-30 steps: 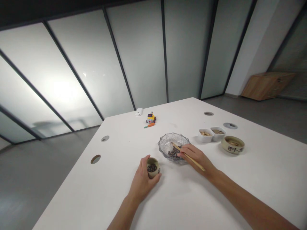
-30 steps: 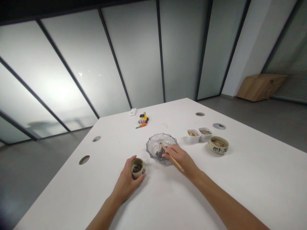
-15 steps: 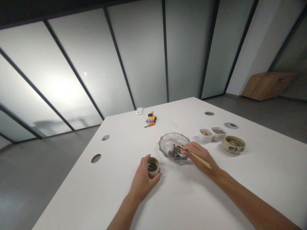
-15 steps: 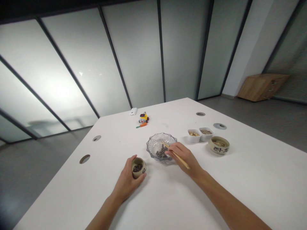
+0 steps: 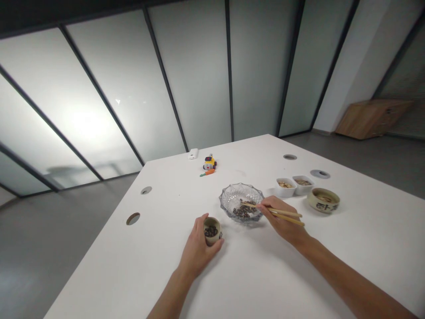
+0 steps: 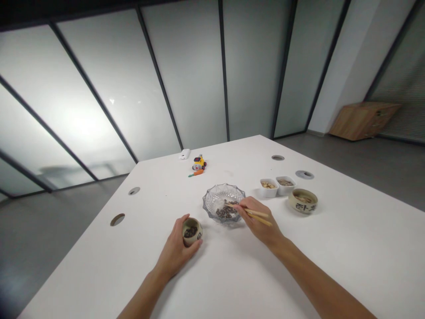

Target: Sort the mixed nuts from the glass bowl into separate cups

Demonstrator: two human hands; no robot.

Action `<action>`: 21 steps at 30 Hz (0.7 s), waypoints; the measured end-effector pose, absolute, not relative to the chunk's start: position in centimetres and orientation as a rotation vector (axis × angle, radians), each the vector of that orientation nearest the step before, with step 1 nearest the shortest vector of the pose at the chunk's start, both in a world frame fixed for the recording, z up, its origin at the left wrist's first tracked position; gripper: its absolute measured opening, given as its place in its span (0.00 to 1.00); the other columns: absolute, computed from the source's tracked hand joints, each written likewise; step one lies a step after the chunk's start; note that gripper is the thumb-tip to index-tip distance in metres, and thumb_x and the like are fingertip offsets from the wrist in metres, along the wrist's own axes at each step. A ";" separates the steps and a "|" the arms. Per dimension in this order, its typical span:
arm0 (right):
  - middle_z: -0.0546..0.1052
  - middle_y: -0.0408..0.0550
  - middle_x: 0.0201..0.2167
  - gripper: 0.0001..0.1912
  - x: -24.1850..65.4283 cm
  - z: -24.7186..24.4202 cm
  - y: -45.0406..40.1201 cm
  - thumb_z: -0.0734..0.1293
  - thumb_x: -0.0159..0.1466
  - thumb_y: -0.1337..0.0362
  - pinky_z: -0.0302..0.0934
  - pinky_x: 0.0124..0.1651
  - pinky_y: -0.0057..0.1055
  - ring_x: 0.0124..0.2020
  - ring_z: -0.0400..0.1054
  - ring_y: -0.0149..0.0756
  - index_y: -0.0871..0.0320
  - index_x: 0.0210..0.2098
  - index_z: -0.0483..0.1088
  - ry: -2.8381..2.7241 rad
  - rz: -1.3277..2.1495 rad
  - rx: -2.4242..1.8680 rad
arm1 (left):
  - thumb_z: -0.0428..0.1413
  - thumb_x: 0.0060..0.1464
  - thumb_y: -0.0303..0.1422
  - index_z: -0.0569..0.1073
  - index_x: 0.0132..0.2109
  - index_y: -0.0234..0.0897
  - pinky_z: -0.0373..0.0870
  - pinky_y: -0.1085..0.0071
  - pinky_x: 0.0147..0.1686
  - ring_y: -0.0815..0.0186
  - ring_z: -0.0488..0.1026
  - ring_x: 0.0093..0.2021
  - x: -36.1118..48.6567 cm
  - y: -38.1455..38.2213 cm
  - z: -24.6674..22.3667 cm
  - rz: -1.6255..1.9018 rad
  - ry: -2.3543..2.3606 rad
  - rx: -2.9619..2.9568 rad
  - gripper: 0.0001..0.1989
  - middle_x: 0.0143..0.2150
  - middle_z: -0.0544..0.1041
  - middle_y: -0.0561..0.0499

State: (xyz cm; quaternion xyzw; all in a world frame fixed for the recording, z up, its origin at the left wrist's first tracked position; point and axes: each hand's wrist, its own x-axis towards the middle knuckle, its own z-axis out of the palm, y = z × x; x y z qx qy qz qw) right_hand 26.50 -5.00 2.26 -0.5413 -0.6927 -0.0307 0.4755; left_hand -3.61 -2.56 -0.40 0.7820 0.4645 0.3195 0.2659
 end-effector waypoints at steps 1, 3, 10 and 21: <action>0.78 0.44 0.29 0.18 26.5 2.3 -5.0 0.61 0.75 0.52 0.66 0.33 0.29 0.30 0.73 0.35 0.53 0.33 0.72 -1.706 -0.060 -1.331 | 0.63 0.55 0.34 0.58 0.67 0.42 0.69 0.53 0.62 0.53 0.73 0.60 -3.6 -2.6 -0.4 0.861 1.254 2.112 0.36 0.61 0.70 0.42; 0.78 0.45 0.30 0.18 26.5 2.3 -5.1 0.60 0.75 0.52 0.67 0.35 0.30 0.32 0.74 0.35 0.53 0.33 0.72 -1.723 -0.037 -1.342 | 0.63 0.55 0.34 0.58 0.67 0.42 0.68 0.52 0.62 0.53 0.72 0.61 -3.6 -2.6 -0.3 0.858 1.251 2.115 0.36 0.62 0.70 0.42; 0.79 0.46 0.31 0.16 26.5 2.4 -5.2 0.61 0.74 0.53 0.70 0.36 0.33 0.33 0.75 0.38 0.52 0.34 0.73 -1.729 -0.006 -1.297 | 0.63 0.55 0.34 0.58 0.67 0.42 0.69 0.52 0.62 0.52 0.73 0.61 -3.6 -2.7 -0.3 0.858 1.258 2.125 0.36 0.62 0.70 0.42; 0.79 0.46 0.29 0.16 26.6 2.9 -5.3 0.63 0.73 0.52 0.68 0.35 0.33 0.31 0.74 0.37 0.52 0.33 0.74 -1.633 -0.055 -1.252 | 0.63 0.55 0.34 0.58 0.68 0.42 0.68 0.52 0.63 0.53 0.72 0.61 -3.6 -2.7 -0.5 0.847 1.258 2.116 0.36 0.62 0.69 0.42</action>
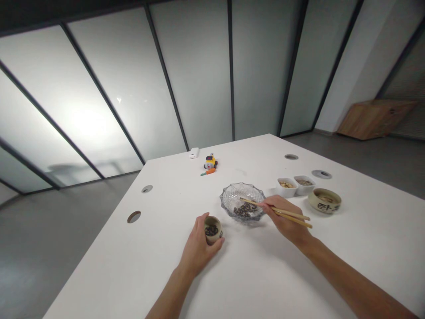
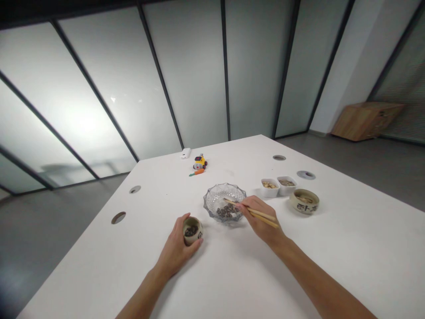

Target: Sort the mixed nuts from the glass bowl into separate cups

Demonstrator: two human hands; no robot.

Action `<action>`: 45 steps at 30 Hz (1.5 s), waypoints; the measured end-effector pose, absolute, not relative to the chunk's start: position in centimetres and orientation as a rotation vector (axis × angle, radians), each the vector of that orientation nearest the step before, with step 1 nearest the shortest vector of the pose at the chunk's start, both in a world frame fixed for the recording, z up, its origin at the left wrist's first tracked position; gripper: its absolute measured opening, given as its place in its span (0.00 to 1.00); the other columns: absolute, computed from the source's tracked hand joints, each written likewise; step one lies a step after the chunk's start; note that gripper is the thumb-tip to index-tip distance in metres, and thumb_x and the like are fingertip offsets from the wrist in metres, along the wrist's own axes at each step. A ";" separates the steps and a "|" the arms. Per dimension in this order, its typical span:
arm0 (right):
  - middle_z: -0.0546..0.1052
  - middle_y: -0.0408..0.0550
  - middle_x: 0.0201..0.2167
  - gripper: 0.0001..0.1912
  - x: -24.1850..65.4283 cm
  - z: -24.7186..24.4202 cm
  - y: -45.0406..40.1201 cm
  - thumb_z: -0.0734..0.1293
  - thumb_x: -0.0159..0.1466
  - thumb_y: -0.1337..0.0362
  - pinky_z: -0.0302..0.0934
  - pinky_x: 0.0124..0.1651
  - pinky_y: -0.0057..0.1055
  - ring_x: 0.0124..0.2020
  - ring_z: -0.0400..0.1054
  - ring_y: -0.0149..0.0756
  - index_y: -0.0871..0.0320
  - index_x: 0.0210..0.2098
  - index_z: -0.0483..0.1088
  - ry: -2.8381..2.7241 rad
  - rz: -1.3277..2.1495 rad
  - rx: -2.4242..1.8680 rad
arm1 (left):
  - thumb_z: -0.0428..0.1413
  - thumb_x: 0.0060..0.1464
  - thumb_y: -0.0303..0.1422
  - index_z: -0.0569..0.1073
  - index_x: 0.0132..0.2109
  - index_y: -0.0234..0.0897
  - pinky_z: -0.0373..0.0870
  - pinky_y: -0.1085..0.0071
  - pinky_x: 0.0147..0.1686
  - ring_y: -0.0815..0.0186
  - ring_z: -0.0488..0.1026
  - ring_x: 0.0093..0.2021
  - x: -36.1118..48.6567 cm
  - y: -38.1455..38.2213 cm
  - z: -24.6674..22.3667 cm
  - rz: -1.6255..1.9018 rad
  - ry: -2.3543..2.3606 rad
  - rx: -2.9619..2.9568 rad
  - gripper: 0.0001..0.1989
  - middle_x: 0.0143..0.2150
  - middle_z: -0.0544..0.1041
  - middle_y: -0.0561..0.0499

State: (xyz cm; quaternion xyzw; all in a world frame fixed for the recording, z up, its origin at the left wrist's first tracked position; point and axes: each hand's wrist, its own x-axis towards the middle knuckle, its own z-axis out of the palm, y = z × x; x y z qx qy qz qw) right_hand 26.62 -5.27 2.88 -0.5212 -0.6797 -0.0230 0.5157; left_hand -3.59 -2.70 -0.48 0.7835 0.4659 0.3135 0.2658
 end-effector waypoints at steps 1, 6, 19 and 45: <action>0.79 0.46 0.29 0.17 26.5 3.1 -5.3 0.64 0.73 0.51 0.68 0.34 0.33 0.31 0.74 0.38 0.53 0.33 0.74 -1.586 -0.060 -1.258 | 0.63 0.55 0.34 0.58 0.68 0.42 0.68 0.52 0.63 0.53 0.72 0.61 -3.6 -2.7 -0.5 0.851 1.258 2.117 0.37 0.63 0.69 0.42; 0.80 0.48 0.28 0.17 24.4 4.3 -6.2 0.65 0.72 0.50 0.70 0.32 0.33 0.30 0.76 0.40 0.53 0.34 0.75 -1.317 0.159 -1.218 | 0.64 0.54 0.34 0.59 0.67 0.41 0.68 0.52 0.64 0.51 0.72 0.63 -3.5 -2.8 -0.3 0.885 1.255 2.123 0.37 0.63 0.70 0.41; 0.78 0.46 0.27 0.20 26.3 4.5 -6.1 0.63 0.73 0.48 0.66 0.30 0.32 0.28 0.74 0.37 0.53 0.32 0.74 -1.630 -0.064 -1.278 | 0.64 0.54 0.34 0.59 0.67 0.41 0.68 0.52 0.63 0.52 0.72 0.62 -3.5 -2.8 -0.1 0.868 1.268 2.134 0.37 0.63 0.70 0.41; 0.77 0.44 0.30 0.19 26.7 3.7 -5.7 0.62 0.73 0.49 0.68 0.35 0.32 0.31 0.72 0.36 0.52 0.32 0.73 -1.837 0.130 -1.310 | 0.63 0.55 0.34 0.58 0.68 0.42 0.68 0.53 0.63 0.52 0.72 0.62 -3.5 -2.8 0.0 0.831 1.279 2.122 0.36 0.63 0.69 0.41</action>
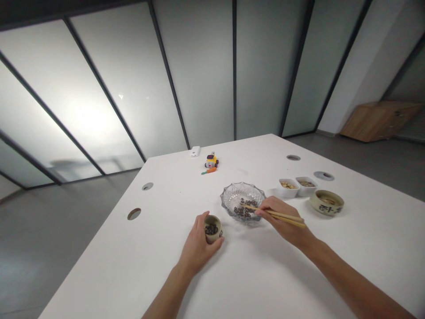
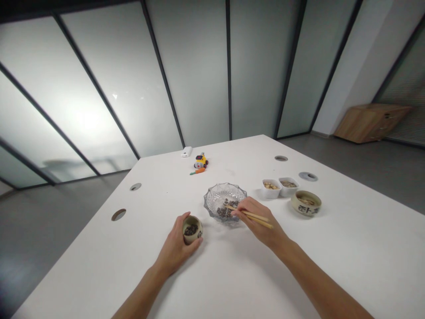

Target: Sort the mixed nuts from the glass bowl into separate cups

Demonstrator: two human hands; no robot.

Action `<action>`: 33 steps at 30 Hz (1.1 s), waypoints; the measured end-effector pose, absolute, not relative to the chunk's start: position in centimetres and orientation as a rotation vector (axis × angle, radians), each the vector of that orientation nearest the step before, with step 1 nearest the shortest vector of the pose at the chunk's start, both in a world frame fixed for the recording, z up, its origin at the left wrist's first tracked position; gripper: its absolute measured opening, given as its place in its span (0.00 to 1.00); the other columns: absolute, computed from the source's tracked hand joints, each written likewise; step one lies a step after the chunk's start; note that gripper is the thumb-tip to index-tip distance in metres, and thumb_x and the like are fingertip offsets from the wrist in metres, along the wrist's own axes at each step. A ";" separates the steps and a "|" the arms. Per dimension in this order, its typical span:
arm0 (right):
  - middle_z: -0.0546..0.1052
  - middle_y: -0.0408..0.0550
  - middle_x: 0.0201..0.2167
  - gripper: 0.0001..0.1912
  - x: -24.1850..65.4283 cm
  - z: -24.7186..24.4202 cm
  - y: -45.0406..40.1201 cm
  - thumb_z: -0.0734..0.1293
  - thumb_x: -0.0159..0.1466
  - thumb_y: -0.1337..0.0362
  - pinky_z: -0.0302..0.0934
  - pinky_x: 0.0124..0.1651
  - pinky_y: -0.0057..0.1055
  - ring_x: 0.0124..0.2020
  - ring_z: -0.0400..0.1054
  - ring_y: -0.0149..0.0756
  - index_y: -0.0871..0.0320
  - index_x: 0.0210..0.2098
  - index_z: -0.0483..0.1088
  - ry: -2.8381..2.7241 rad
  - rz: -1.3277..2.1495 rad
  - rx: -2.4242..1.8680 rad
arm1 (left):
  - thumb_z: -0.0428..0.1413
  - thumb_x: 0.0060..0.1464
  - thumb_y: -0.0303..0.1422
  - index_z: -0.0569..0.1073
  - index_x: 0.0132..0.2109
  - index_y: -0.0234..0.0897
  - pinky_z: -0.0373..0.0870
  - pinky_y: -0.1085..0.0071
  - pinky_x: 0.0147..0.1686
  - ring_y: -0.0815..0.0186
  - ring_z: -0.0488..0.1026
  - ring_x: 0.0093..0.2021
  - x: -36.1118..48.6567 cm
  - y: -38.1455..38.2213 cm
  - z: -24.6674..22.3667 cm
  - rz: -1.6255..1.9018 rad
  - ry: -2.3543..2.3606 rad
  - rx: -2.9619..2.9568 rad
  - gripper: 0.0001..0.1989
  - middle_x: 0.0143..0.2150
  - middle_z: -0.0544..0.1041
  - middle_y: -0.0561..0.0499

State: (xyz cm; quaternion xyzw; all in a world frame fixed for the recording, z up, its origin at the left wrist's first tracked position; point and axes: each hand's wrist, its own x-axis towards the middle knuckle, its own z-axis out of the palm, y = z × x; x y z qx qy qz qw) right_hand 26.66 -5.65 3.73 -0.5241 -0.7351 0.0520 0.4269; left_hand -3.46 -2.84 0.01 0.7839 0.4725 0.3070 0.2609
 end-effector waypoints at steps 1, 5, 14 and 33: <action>0.77 0.44 0.30 0.19 26.6 3.8 -5.7 0.62 0.73 0.49 0.68 0.36 0.32 0.32 0.72 0.36 0.52 0.32 0.73 -1.842 0.128 -1.300 | 0.63 0.55 0.34 0.58 0.68 0.42 0.68 0.53 0.63 0.52 0.72 0.62 -3.5 -2.8 0.0 0.828 1.282 2.122 0.36 0.63 0.69 0.41; 0.77 0.45 0.31 0.19 26.6 3.9 -5.8 0.61 0.74 0.51 0.68 0.37 0.32 0.34 0.73 0.36 0.52 0.32 0.74 -1.874 0.127 -1.282 | 0.64 0.55 0.35 0.58 0.68 0.42 0.68 0.54 0.64 0.52 0.72 0.62 -3.5 -2.8 0.0 0.841 1.279 2.128 0.37 0.63 0.69 0.41; 0.79 0.46 0.31 0.13 25.8 4.4 -6.1 0.67 0.72 0.55 0.68 0.37 0.31 0.33 0.74 0.36 0.52 0.33 0.76 -1.581 0.074 -1.187 | 0.63 0.54 0.35 0.59 0.67 0.40 0.67 0.53 0.64 0.53 0.71 0.63 -3.4 -2.7 -0.1 0.841 1.275 2.119 0.36 0.63 0.69 0.41; 0.79 0.44 0.31 0.16 25.2 4.0 -6.4 0.66 0.71 0.49 0.67 0.34 0.31 0.31 0.73 0.36 0.53 0.35 0.74 -1.681 0.185 -1.344 | 0.64 0.55 0.35 0.59 0.67 0.42 0.69 0.54 0.62 0.53 0.73 0.61 -3.5 -2.8 -0.1 0.861 1.275 2.137 0.36 0.62 0.71 0.42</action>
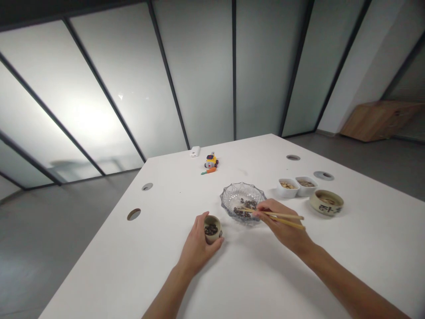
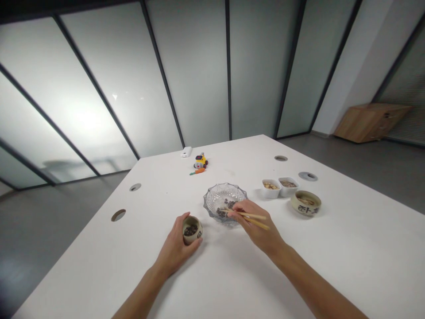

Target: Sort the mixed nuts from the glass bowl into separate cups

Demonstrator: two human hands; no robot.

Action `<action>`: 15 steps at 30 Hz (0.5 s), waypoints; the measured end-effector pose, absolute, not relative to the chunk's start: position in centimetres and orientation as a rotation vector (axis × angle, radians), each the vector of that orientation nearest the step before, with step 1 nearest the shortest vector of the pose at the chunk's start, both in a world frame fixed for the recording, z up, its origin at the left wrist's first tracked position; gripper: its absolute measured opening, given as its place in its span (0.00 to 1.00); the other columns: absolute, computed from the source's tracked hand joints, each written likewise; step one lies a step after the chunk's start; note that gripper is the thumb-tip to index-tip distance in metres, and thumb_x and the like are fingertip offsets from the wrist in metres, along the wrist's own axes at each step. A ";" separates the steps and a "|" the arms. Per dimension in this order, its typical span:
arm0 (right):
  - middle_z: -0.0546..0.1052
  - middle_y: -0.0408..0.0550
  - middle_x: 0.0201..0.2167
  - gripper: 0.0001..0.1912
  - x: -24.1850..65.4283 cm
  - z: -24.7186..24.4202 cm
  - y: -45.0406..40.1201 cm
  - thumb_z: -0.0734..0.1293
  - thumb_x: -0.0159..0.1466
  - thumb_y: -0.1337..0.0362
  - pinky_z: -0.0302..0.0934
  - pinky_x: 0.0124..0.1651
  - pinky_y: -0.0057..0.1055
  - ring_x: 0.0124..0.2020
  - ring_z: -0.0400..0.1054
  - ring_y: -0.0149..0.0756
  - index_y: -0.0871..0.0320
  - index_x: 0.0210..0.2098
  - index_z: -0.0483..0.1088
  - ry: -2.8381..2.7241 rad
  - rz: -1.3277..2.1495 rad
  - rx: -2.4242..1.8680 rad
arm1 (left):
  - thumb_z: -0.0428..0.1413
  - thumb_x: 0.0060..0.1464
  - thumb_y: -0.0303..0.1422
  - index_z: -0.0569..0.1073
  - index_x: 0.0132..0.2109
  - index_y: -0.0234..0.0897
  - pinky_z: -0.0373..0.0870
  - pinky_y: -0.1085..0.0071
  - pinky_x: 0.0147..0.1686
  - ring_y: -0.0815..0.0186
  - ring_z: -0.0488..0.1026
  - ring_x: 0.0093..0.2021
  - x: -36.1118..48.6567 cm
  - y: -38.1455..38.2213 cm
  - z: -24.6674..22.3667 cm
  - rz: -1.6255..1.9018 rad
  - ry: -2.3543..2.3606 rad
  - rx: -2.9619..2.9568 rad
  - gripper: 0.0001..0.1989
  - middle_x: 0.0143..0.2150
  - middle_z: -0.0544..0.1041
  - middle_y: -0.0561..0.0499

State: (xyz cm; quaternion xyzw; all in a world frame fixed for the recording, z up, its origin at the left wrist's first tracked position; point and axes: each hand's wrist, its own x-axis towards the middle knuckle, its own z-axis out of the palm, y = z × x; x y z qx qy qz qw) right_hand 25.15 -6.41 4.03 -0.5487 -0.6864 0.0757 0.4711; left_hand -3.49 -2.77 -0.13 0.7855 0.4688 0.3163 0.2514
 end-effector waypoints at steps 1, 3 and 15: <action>0.78 0.44 0.31 0.16 25.1 4.0 -6.4 0.65 0.72 0.49 0.68 0.34 0.31 0.31 0.73 0.36 0.53 0.34 0.74 -1.705 0.205 -1.344 | 0.64 0.55 0.35 0.59 0.67 0.42 0.70 0.54 0.62 0.53 0.73 0.61 -3.5 -2.8 -0.1 0.858 1.276 2.136 0.36 0.62 0.70 0.42; 0.78 0.44 0.31 0.16 25.1 3.9 -6.4 0.64 0.72 0.50 0.68 0.36 0.32 0.32 0.73 0.36 0.52 0.34 0.74 -1.747 0.226 -1.332 | 0.64 0.55 0.35 0.59 0.67 0.42 0.70 0.54 0.62 0.53 0.73 0.62 -3.5 -2.8 -0.1 0.858 1.275 2.136 0.36 0.62 0.70 0.42; 0.79 0.45 0.33 0.13 25.9 3.9 -6.3 0.65 0.73 0.54 0.68 0.39 0.32 0.35 0.73 0.36 0.53 0.35 0.76 -1.780 0.230 -1.244 | 0.63 0.55 0.35 0.58 0.67 0.42 0.68 0.53 0.63 0.53 0.71 0.62 -3.5 -2.7 -0.3 0.842 1.269 2.131 0.36 0.63 0.69 0.41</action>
